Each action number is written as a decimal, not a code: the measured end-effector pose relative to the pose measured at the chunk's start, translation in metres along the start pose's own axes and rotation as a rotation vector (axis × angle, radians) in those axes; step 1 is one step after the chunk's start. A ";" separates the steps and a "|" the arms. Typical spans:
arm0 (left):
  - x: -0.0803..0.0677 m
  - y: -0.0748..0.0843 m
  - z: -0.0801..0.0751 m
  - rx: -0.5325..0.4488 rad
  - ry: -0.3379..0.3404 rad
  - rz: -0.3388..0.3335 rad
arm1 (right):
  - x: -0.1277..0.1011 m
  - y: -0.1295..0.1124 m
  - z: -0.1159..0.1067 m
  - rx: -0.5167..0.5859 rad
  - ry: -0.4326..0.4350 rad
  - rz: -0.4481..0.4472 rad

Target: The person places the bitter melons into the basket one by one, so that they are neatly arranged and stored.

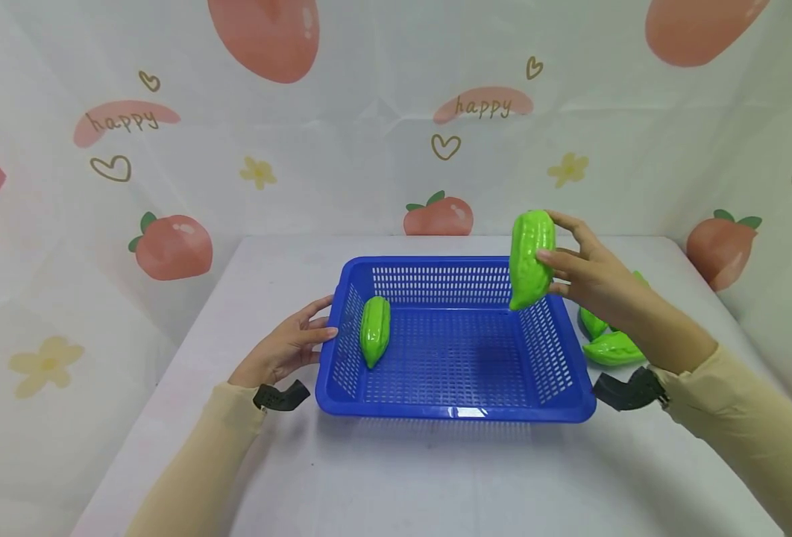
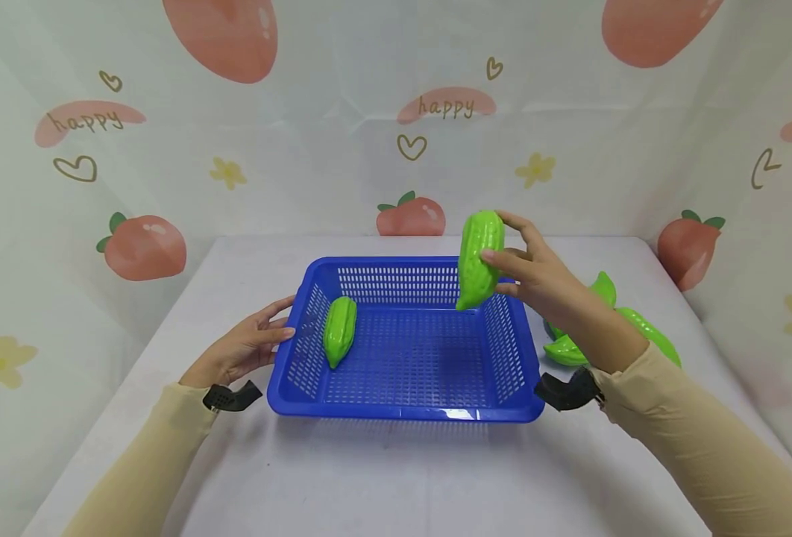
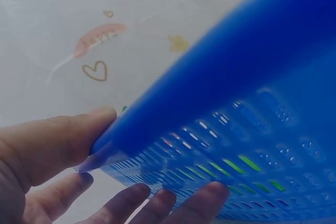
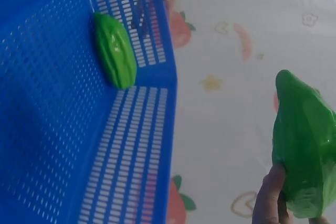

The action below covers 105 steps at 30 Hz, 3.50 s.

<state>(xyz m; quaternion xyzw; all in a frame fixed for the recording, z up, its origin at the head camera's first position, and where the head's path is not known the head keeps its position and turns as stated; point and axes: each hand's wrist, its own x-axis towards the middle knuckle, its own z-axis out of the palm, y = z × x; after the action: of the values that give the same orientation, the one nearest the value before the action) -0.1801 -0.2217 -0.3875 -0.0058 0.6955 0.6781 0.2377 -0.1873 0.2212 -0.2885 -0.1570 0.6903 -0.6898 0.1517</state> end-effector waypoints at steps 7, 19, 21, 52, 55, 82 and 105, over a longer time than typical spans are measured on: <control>0.000 0.000 0.002 -0.005 0.008 -0.012 | 0.020 -0.009 0.033 0.055 -0.015 0.038; -0.001 0.002 0.000 0.000 0.005 -0.005 | 0.051 0.007 0.072 -0.020 -0.040 0.160; -0.001 0.002 0.000 -0.004 0.004 -0.005 | 0.055 0.012 0.078 -0.028 -0.041 0.178; -0.001 0.002 0.001 -0.010 -0.002 -0.004 | 0.083 0.062 0.101 0.039 -0.086 0.355; -0.001 0.002 0.001 -0.010 -0.002 -0.002 | 0.084 0.066 0.104 0.024 -0.080 0.370; -0.001 0.003 0.001 -0.009 0.012 -0.008 | 0.105 0.106 0.127 -0.011 -0.052 0.439; 0.000 0.002 0.001 -0.025 0.001 0.002 | 0.115 0.114 0.138 -0.080 0.021 0.486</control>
<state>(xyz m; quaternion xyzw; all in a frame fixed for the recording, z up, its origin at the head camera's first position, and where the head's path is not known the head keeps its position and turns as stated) -0.1803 -0.2211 -0.3853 -0.0083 0.6869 0.6871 0.2366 -0.2333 0.0473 -0.4023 0.0151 0.7361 -0.6067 0.2996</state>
